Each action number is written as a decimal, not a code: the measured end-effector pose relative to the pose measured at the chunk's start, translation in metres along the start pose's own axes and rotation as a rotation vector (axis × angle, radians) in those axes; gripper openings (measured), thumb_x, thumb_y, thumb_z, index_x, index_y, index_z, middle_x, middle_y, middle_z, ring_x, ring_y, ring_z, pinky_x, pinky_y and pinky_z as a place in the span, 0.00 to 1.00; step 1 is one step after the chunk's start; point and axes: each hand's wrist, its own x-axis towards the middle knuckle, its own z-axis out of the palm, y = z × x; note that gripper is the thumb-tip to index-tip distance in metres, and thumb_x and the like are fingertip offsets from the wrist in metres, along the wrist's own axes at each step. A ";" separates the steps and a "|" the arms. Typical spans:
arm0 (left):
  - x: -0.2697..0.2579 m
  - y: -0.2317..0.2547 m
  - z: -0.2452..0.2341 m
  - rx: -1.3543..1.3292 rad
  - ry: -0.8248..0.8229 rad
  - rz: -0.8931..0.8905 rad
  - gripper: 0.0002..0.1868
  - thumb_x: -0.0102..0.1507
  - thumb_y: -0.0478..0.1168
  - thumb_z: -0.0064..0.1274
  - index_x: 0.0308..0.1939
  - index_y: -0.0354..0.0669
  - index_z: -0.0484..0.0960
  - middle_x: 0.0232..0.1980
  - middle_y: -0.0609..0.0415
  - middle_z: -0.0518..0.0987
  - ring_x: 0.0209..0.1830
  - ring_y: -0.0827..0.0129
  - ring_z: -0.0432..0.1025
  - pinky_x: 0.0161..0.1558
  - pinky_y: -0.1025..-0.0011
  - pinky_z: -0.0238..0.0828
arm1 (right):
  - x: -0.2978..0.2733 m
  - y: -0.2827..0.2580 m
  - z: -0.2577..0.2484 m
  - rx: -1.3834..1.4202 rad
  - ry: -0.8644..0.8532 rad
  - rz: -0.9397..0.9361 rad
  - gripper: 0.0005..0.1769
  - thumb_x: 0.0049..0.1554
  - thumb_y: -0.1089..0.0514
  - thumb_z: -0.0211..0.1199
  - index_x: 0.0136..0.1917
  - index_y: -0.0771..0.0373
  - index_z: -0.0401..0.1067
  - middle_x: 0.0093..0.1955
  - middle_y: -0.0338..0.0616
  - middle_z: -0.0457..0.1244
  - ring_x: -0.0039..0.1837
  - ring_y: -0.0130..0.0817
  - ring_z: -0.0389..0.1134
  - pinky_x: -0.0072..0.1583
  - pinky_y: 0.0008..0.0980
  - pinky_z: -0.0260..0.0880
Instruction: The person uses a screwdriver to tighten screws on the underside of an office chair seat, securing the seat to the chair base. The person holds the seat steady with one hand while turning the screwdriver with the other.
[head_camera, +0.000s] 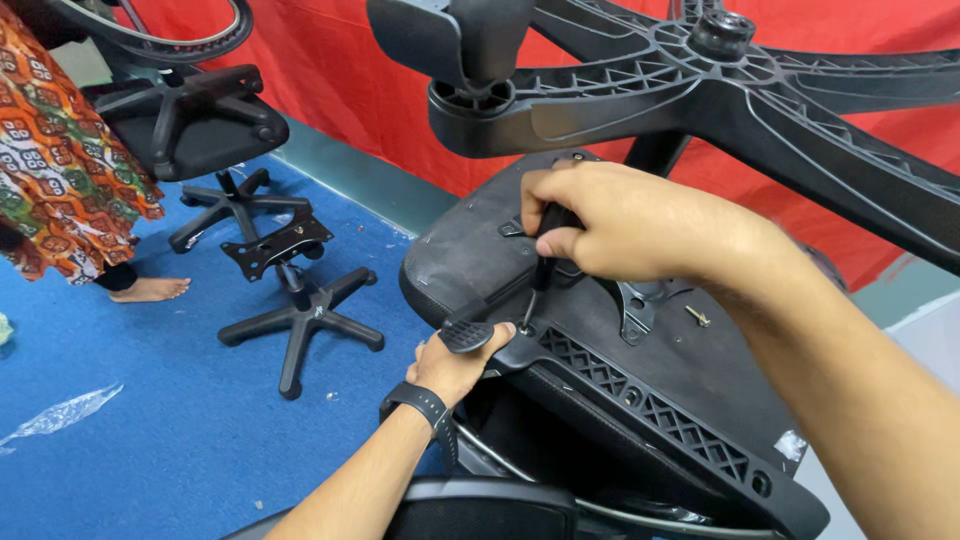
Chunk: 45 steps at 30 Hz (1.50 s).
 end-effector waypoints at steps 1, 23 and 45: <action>0.001 0.000 0.000 0.021 -0.002 -0.001 0.39 0.49 0.72 0.52 0.56 0.56 0.86 0.61 0.52 0.82 0.68 0.53 0.69 0.68 0.58 0.58 | 0.000 0.000 0.000 0.040 0.003 -0.114 0.19 0.52 0.50 0.63 0.54 0.60 0.72 0.52 0.53 0.69 0.56 0.49 0.71 0.55 0.45 0.70; 0.002 -0.001 -0.002 0.030 -0.055 -0.009 0.41 0.49 0.74 0.52 0.58 0.58 0.85 0.64 0.52 0.80 0.72 0.49 0.62 0.71 0.58 0.52 | 0.003 0.017 0.014 -0.195 0.030 0.325 0.22 0.61 0.40 0.62 0.54 0.60 0.69 0.47 0.56 0.71 0.53 0.55 0.72 0.53 0.52 0.71; -0.009 0.005 -0.007 -0.009 -0.048 -0.039 0.40 0.49 0.73 0.53 0.58 0.56 0.85 0.64 0.52 0.79 0.72 0.51 0.62 0.71 0.57 0.52 | -0.011 0.019 0.021 0.029 0.238 -0.170 0.12 0.52 0.55 0.66 0.48 0.60 0.73 0.48 0.50 0.68 0.55 0.51 0.71 0.53 0.45 0.70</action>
